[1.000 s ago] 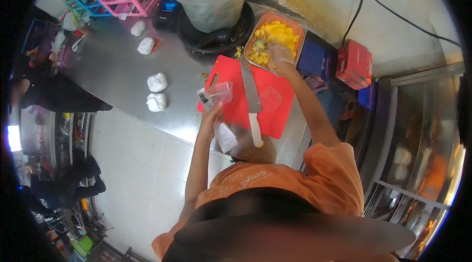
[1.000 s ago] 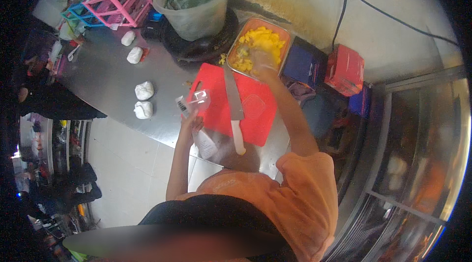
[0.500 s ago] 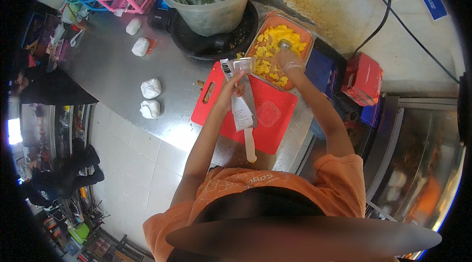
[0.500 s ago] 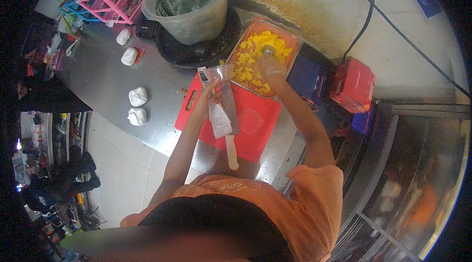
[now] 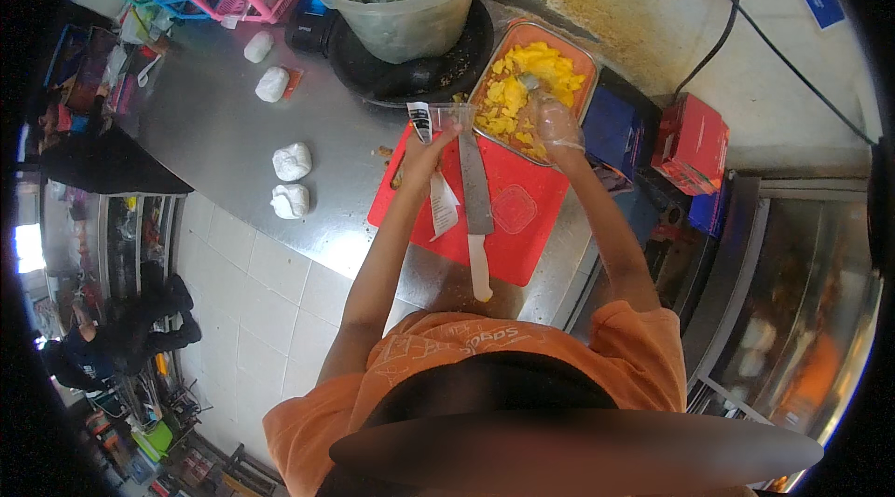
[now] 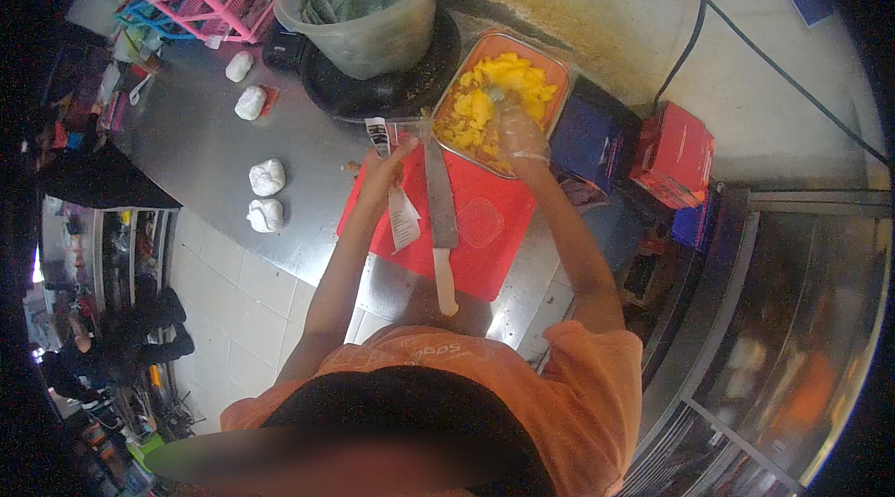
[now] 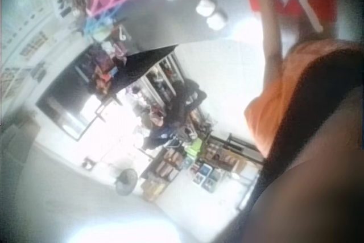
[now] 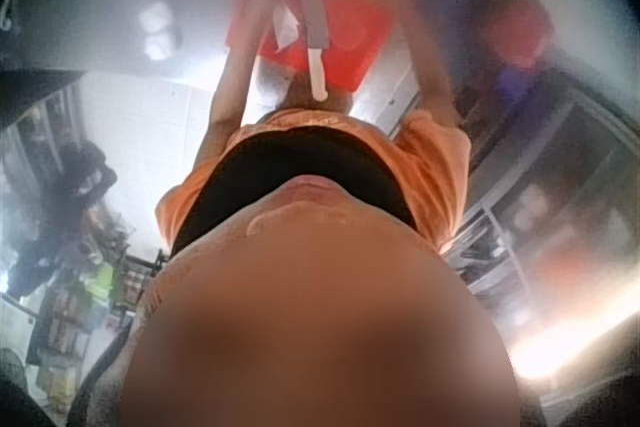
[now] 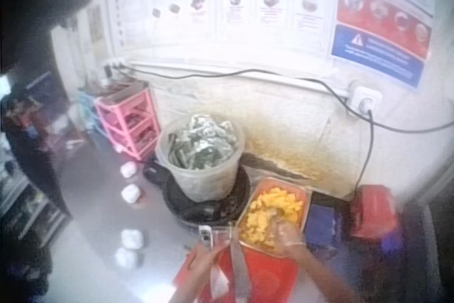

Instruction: The person assembles food orders by reading printed receipts, retrieving fried chicken from a heated display, and placing items into paper bags and boxes. They also add condiment packets and white round items from a cooler, then hand completed orders to a coworker.

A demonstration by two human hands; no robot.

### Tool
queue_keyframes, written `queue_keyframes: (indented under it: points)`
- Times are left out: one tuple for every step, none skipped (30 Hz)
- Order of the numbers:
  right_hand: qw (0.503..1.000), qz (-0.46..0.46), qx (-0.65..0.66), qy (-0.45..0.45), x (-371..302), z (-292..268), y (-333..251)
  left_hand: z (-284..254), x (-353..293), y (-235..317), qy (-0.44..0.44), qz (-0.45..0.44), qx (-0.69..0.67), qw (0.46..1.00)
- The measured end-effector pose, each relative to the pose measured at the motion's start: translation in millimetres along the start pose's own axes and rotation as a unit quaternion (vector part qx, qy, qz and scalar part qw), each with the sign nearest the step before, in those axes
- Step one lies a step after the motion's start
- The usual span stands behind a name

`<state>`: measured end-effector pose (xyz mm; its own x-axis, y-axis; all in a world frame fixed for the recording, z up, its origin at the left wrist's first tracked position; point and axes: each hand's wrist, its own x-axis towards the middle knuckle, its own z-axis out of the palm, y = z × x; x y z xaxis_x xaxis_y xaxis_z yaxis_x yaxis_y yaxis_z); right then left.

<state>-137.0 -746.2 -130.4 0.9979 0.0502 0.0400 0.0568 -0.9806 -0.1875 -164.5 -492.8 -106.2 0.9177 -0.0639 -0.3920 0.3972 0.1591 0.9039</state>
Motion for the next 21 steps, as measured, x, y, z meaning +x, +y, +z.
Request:
queue_keyframes:
  points:
    - [0.998, -0.046, -0.026, -0.027, -3, -7, -7, 0, -1, 0, 0.012, -0.026, 0.004, 1.0]
    - [0.994, -0.083, -0.057, -0.052, -5, -14, -14, -1, -1, 0, -0.01, -0.037, -0.022, 0.999]
    - [0.986, -0.104, -0.098, -0.085, -7, -20, -19, 0, -1, -1, -0.02, -0.054, -0.044, 0.997]
    - [0.988, -0.095, -0.071, -0.1, -10, -26, -24, 0, -1, -2, -0.03, -0.071, -0.066, 0.995]
    - [0.988, -0.072, -0.055, -0.126, -11, -31, -28, 1, 0, -3, -0.031, -0.067, -0.076, 0.994]
    - [0.987, -0.048, -0.038, -0.151, -12, -35, -30, 2, 1, -4, -0.033, -0.064, -0.086, 0.994]
    - [0.984, -0.068, -0.046, -0.161, -11, -38, -31, 3, 2, -5, -0.034, -0.061, -0.096, 0.993]
    - [0.98, -0.089, -0.053, -0.171, -11, -40, -32, 3, 4, -6, -0.05, -0.063, -0.106, 0.991]
    - [0.979, -0.11, -0.058, -0.16, -11, -40, -33, 3, 6, -7, -0.066, -0.065, -0.115, 0.989]
    - [0.974, -0.133, -0.063, -0.173, -10, -40, -33, 3, 7, -8, -0.072, -0.069, -0.121, 0.988]
    - [0.971, -0.159, -0.065, -0.165, -10, -38, -33, 3, 8, -8, -0.086, -0.069, -0.128, 0.986]
    - [0.97, -0.178, -0.074, -0.15, -9, -36, -32, 3, 8, -9, -0.089, -0.073, -0.132, 0.985]
    - [0.971, -0.169, -0.055, -0.157, -10, -33, -33, 3, 9, -9, -0.096, -0.077, -0.135, 0.983]
    - [0.975, -0.154, -0.043, -0.157, -11, -30, -33, 3, 9, -10, -0.09, -0.07, -0.138, 0.984]
    - [0.972, -0.147, -0.03, -0.179, -12, -27, -34, 3, 9, -9, -0.087, -0.062, -0.141, 0.984]
    - [0.979, -0.148, -0.021, -0.139, -13, -24, -34, 3, 9, -9, -0.084, -0.053, -0.144, 0.985]
    - [0.98, -0.157, -0.011, -0.122, -14, -21, -34, 3, 9, -9, -0.083, -0.062, -0.134, 0.985]
    - [0.982, -0.154, -0.014, -0.111, -15, -19, -35, 3, 9, -9, -0.081, -0.072, -0.125, 0.986]
    - [0.978, -0.171, -0.024, -0.115, -16, -17, -35, 3, 9, -8, -0.069, -0.085, -0.112, 0.988]
    - [0.976, -0.174, -0.048, -0.125, -18, -16, -36, 3, 10, -8, -0.083, -0.077, -0.12, 0.986]
    - [0.975, -0.181, -0.07, -0.106, -19, -15, -37, 4, 10, -8, -0.088, -0.07, -0.123, 0.986]
